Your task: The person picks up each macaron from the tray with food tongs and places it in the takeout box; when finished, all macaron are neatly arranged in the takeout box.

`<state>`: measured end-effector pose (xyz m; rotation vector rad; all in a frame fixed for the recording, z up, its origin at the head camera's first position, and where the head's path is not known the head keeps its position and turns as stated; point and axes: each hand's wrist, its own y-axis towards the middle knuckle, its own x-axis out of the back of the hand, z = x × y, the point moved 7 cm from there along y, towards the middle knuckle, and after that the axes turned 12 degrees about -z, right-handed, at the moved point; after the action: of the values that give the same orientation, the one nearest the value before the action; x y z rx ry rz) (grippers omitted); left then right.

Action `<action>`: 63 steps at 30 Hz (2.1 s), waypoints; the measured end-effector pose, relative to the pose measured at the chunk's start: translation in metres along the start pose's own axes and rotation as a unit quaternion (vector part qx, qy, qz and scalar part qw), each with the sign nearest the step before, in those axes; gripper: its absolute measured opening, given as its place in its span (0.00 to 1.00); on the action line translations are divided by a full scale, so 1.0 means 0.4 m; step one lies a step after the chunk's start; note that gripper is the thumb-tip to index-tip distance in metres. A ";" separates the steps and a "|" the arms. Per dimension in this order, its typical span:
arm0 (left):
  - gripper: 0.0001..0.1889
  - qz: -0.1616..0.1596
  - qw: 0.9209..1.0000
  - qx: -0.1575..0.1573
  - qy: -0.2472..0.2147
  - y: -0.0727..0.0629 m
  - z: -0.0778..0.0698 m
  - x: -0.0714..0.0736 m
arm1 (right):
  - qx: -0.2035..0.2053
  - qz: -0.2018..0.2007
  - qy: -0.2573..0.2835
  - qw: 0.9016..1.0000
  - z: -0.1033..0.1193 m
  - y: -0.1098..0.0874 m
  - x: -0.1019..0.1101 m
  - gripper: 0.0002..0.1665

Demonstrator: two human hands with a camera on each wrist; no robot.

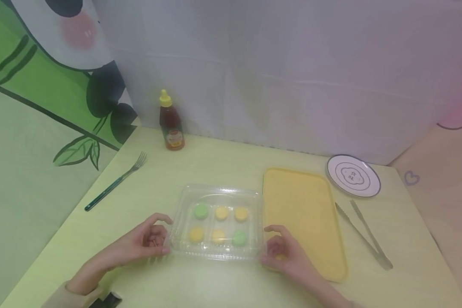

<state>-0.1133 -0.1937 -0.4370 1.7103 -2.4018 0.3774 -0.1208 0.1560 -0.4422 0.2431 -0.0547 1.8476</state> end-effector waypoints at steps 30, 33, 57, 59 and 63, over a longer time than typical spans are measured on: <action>0.11 0.046 0.996 0.067 -0.018 -0.007 0.032 -0.021 | -0.156 0.068 0.039 0.985 -0.031 -0.016 -0.022 0.17; 0.12 0.057 0.996 0.063 -0.026 -0.006 0.033 -0.029 | -0.155 0.062 0.027 0.986 -0.028 -0.014 -0.021 0.17; 0.19 0.047 0.988 0.088 -0.118 -0.004 0.031 -0.041 | -0.230 0.060 0.088 0.967 -0.037 -0.012 -0.037 0.23; 0.19 0.042 0.987 0.090 -0.123 -0.003 0.032 -0.042 | -0.233 0.058 0.090 0.966 -0.037 -0.012 -0.037 0.22; 0.19 0.032 0.986 0.097 -0.133 -0.001 0.036 -0.043 | -0.237 0.058 0.098 0.965 -0.034 -0.012 -0.038 0.15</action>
<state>-0.1072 -0.1826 -0.4555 1.8753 -2.6923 0.4295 -0.1139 0.1451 -0.4588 -0.2815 -0.3749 1.9062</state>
